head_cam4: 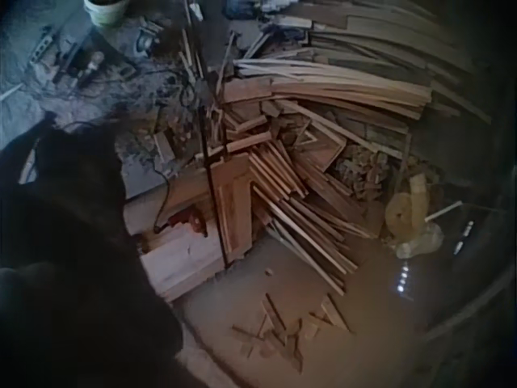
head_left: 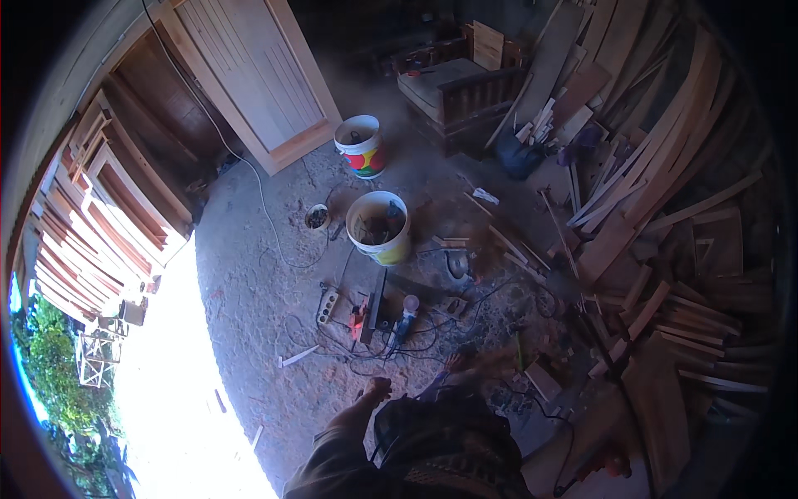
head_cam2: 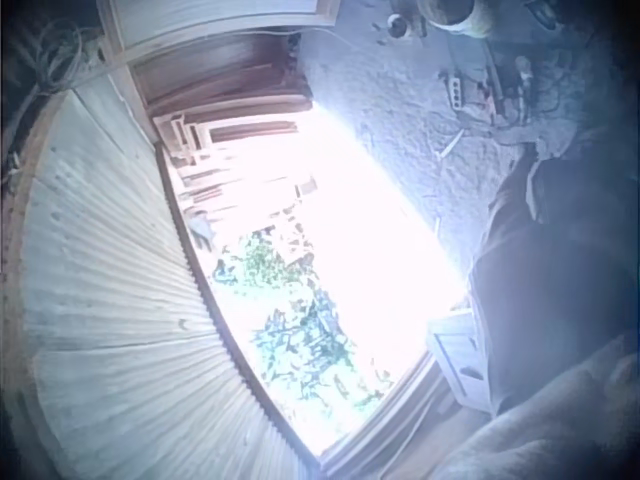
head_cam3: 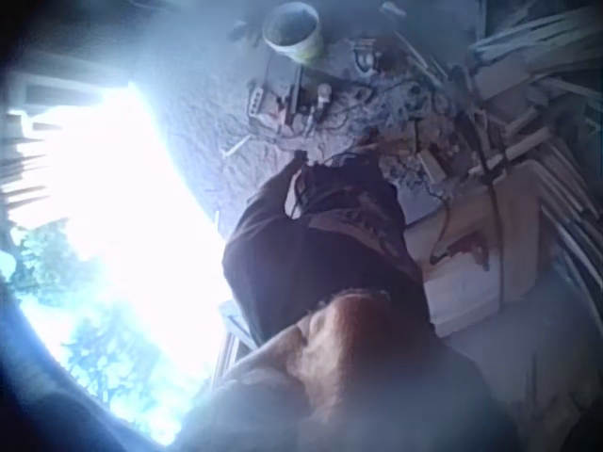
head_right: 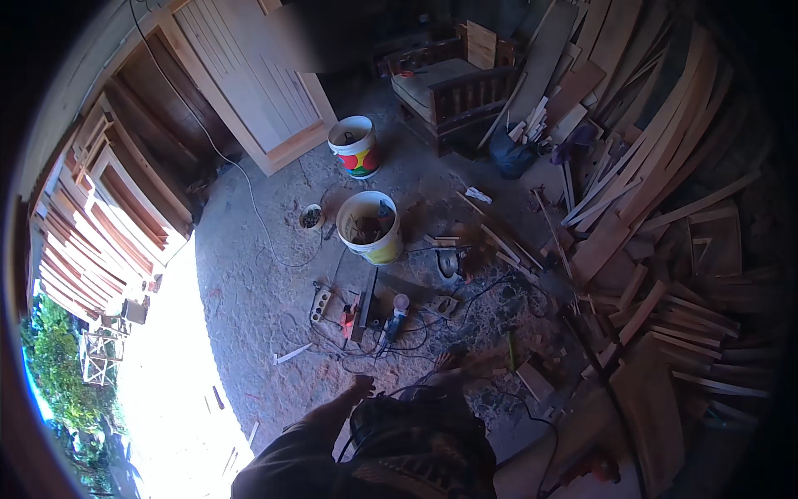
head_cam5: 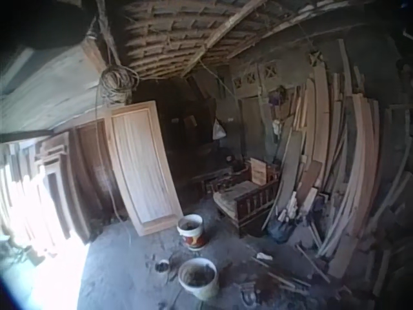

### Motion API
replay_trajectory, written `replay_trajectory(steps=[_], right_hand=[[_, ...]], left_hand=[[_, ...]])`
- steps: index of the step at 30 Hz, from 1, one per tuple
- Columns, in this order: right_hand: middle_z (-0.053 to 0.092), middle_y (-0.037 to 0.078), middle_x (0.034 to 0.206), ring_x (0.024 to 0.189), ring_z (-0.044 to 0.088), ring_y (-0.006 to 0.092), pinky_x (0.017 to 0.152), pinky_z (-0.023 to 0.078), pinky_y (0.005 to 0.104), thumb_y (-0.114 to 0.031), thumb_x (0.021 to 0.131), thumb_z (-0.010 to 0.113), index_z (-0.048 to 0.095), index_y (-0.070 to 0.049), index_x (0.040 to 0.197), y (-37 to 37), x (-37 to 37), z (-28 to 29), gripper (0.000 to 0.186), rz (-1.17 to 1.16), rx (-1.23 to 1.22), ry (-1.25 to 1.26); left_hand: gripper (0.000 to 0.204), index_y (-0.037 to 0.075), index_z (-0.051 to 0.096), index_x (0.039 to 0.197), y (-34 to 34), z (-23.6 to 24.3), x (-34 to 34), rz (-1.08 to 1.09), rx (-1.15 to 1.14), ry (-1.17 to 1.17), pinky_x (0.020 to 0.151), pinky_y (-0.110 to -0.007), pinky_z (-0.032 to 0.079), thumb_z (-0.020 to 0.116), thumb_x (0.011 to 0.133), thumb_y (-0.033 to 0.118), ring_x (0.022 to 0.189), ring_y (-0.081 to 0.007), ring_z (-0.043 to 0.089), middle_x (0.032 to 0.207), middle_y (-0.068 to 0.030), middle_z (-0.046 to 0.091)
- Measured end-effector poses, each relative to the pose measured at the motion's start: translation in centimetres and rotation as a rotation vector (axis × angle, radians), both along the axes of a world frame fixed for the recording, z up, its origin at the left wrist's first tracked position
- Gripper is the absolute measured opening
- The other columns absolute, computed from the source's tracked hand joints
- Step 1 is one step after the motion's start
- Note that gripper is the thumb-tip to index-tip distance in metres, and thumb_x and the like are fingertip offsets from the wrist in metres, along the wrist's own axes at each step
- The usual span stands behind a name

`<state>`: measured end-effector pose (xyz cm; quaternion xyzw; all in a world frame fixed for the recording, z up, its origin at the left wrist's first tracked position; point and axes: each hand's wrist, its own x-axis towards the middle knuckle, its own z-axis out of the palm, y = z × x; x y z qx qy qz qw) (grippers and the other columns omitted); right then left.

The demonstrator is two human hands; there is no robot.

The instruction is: The person assembles parts of a wooden door using a hammer, a drill, and pliers to secure components and attach hardware.

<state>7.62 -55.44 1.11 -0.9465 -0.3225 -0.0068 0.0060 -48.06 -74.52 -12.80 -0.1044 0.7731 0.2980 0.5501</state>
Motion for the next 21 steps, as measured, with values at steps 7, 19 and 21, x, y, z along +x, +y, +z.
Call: replay_trajectory(steps=[7,19,21], right_hand=[[0.052,0.030,0.125,0.117,0.055,0.0427,0.097,0.046,0.0514,-0.044,0.096,0.049,0.044,0.007,0.130,-2.5,0.5,0.3,0.061,-0.090,-0.014,0.069],[0.029,0.031,0.150,0.141,0.028,0.0446,0.115,0.026,0.0490,-0.031,0.098,0.048,0.036,0.011,0.140,-5.4,3.1,-0.2,0.060,-0.235,0.018,0.277],[0.017,0.028,0.160,0.149,0.016,0.0426,0.122,0.016,0.0459,-0.035,0.101,0.042,0.024,0.009,0.150,-3.3,-0.2,2.5,0.068,-0.310,-0.029,0.397]], left_hand=[[0.032,0.010,0.061,0.115,1.1,-0.5,-0.9,0.154,0.161,-0.047,0.048,-0.030,0.047,0.057,0.092,0.032,0.063,-0.0184,0.065,0.093,-0.0088,0.070],[0.032,0.010,0.058,0.113,7.6,-4.5,-11.4,-0.064,0.142,-0.124,0.045,-0.035,0.049,0.056,0.098,0.038,0.061,-0.0255,0.066,0.094,-0.0117,0.070],[0.037,0.010,0.057,0.113,8.4,-4.0,-14.8,-0.105,0.096,-0.153,0.046,-0.036,0.049,0.053,0.098,0.043,0.062,-0.0262,0.066,0.096,-0.0112,0.069]])
